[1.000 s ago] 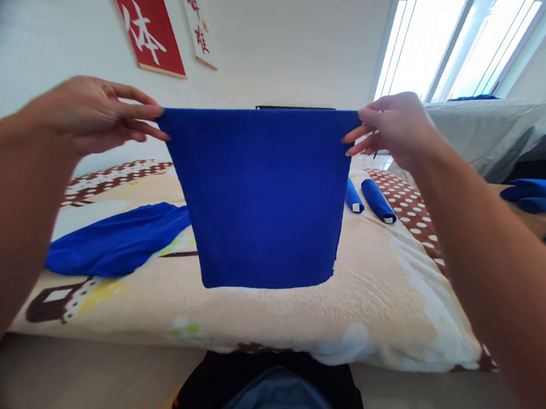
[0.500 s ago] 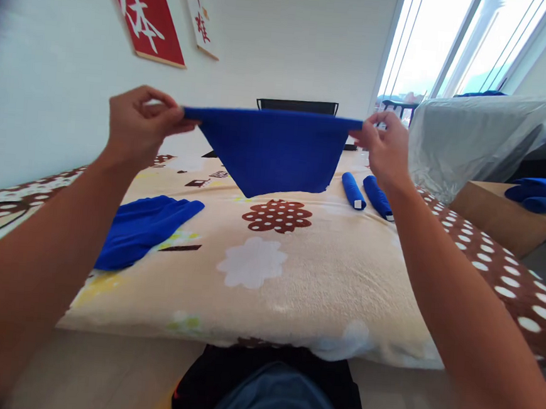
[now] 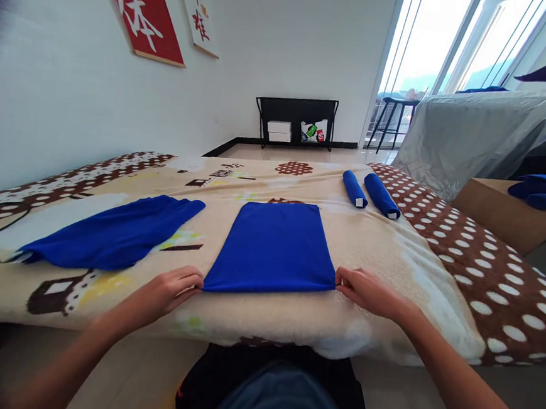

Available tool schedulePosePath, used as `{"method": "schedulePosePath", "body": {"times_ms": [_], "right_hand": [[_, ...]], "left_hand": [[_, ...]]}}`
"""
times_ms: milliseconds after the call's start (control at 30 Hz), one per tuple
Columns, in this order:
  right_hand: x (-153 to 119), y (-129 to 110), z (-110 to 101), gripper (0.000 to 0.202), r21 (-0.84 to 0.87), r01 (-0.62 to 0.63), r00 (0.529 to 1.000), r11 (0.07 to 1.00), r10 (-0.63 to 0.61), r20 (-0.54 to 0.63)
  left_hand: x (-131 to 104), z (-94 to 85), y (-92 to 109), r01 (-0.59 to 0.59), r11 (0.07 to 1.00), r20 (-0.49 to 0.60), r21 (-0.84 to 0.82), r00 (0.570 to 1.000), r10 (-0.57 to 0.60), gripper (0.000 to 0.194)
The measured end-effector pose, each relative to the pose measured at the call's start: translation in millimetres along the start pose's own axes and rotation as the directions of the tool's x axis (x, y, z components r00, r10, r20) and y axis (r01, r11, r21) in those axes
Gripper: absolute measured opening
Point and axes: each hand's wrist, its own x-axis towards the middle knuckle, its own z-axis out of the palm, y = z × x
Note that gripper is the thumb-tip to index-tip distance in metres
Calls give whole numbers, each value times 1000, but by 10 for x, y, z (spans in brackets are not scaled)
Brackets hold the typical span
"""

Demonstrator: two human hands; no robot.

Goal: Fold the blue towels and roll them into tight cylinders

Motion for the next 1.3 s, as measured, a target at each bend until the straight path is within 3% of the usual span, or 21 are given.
{"method": "schedulePosePath", "body": {"times_ms": [267,467,633,767,833,900,1000,1067,1200,1300], "right_hand": [[-213,-85,77,20,-78,-23,999,997,27,42],[-237,-161,113,20,-68,-37,997,997,41,62],[-284,-134,132,22,-29,-27,1000,999,27,10],[-341,-137,82,25,22,-20,998,1000,18,61],[-321,-178,33,30,37,-28,997,999,26,68],[-225,-264,8,35,32,-23,999,999,24,-29],[96,-489,111,35,-15,-18,945,1000,12,-328],[388,-684,291,33,-78,-28,895,997,-10,-446],[834,-1003,741,49,-192,-44,894,980,-48,-446],[853,-1040,952,52,-205,-46,907,978,-45,-418]], "left_hand": [[-145,34,141,3,999,68,43,998,-6,16],[-115,40,215,16,999,115,45,993,-21,13],[-103,-34,256,30,998,141,56,989,-38,13],[-150,-62,248,19,999,145,49,989,-26,11],[-122,-58,255,5,999,119,33,993,-8,18],[-7,-33,298,4,1000,20,-6,1000,-4,27],[360,99,464,51,993,-212,-105,975,-72,23],[680,276,630,111,986,-299,-127,943,-145,26],[1138,721,944,156,988,-232,3,961,-151,53],[1119,921,1043,140,986,-185,85,975,-123,53]]}}
